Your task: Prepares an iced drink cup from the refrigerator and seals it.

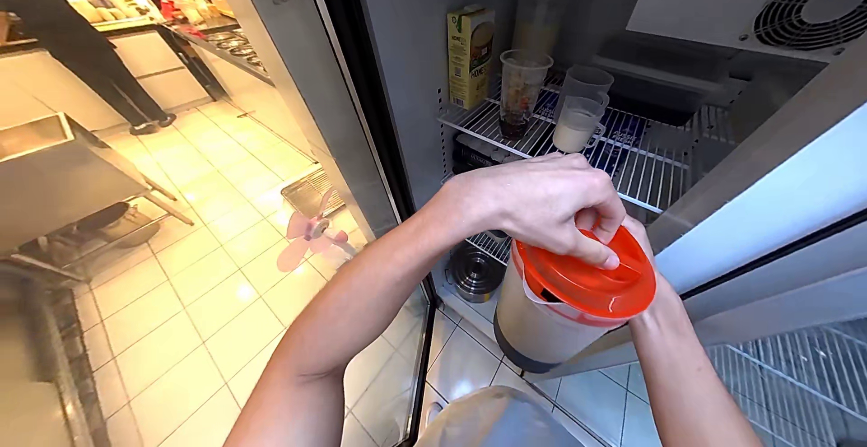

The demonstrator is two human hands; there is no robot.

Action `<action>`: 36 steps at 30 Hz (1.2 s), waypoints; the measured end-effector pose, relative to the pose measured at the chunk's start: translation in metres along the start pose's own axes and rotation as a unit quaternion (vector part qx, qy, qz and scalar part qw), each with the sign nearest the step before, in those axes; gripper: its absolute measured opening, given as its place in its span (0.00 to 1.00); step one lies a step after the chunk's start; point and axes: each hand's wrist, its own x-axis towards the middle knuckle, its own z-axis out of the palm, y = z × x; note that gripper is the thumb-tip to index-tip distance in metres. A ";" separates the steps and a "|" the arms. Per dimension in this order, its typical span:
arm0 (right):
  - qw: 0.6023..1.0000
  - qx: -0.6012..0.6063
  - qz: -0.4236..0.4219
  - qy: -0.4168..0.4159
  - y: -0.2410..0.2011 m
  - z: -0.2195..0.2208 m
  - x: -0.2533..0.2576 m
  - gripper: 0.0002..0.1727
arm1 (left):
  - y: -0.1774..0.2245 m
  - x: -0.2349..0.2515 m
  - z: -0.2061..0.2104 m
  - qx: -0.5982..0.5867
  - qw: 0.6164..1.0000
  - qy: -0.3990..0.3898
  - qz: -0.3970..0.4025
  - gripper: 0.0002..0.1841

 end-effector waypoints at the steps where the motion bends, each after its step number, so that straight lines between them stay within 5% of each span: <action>1: 1.000 0.005 -0.003 -0.005 0.001 -0.002 0.000 0.19 | 0.000 0.000 0.000 -0.005 1.000 0.002 0.007 0.13; 7: 1.000 0.020 0.015 -0.016 0.001 0.000 -0.002 0.21 | 0.001 -0.003 -0.002 -0.033 0.998 -0.005 0.048 0.11; 12: 0.990 -0.025 0.081 0.112 -0.011 0.038 0.007 0.32 | 0.002 -0.007 -0.002 -0.055 0.997 -0.016 0.055 0.09; 14: 0.994 0.059 0.085 0.043 -0.008 0.031 0.005 0.31 | 0.003 -0.007 0.000 -0.054 0.997 -0.015 0.051 0.10; 16: 0.988 0.098 0.060 -0.102 -0.002 0.009 0.000 0.17 | 0.006 -0.006 0.002 -0.048 0.998 -0.007 0.041 0.10; 18: 0.995 0.027 0.048 -0.082 -0.009 0.014 -0.005 0.12 | 0.007 -0.004 0.004 -0.041 0.999 0.005 0.035 0.11; 21: 0.993 -0.094 0.045 0.064 -0.017 0.034 -0.008 0.17 | 0.001 -0.001 0.008 -0.039 0.998 0.017 0.046 0.12; 26: 0.996 0.035 0.003 -0.087 0.006 -0.021 -0.009 0.13 | -0.005 0.006 0.011 -0.044 0.998 0.013 0.053 0.12; 28: 0.999 0.031 -0.001 -0.043 0.002 -0.014 -0.015 0.15 | -0.007 0.007 0.011 -0.059 0.997 0.020 0.056 0.13; 29: 0.999 0.012 -0.004 0.041 -0.004 0.005 -0.021 0.19 | -0.010 0.005 0.009 -0.072 0.995 0.036 0.054 0.15; 31: 0.974 -0.032 -0.019 0.223 -0.014 0.041 -0.027 0.29 | -0.021 -0.006 0.006 -0.125 0.983 0.128 0.040 0.17; 34: 0.990 -0.037 -0.079 0.114 0.001 0.004 -0.046 0.20 | -0.064 -0.022 0.023 -0.218 0.872 0.435 -0.049 0.13; 36: 0.986 -0.079 -0.097 0.112 0.009 -0.002 -0.059 0.18 | -0.109 -0.020 0.037 -0.203 0.762 0.585 -0.193 0.27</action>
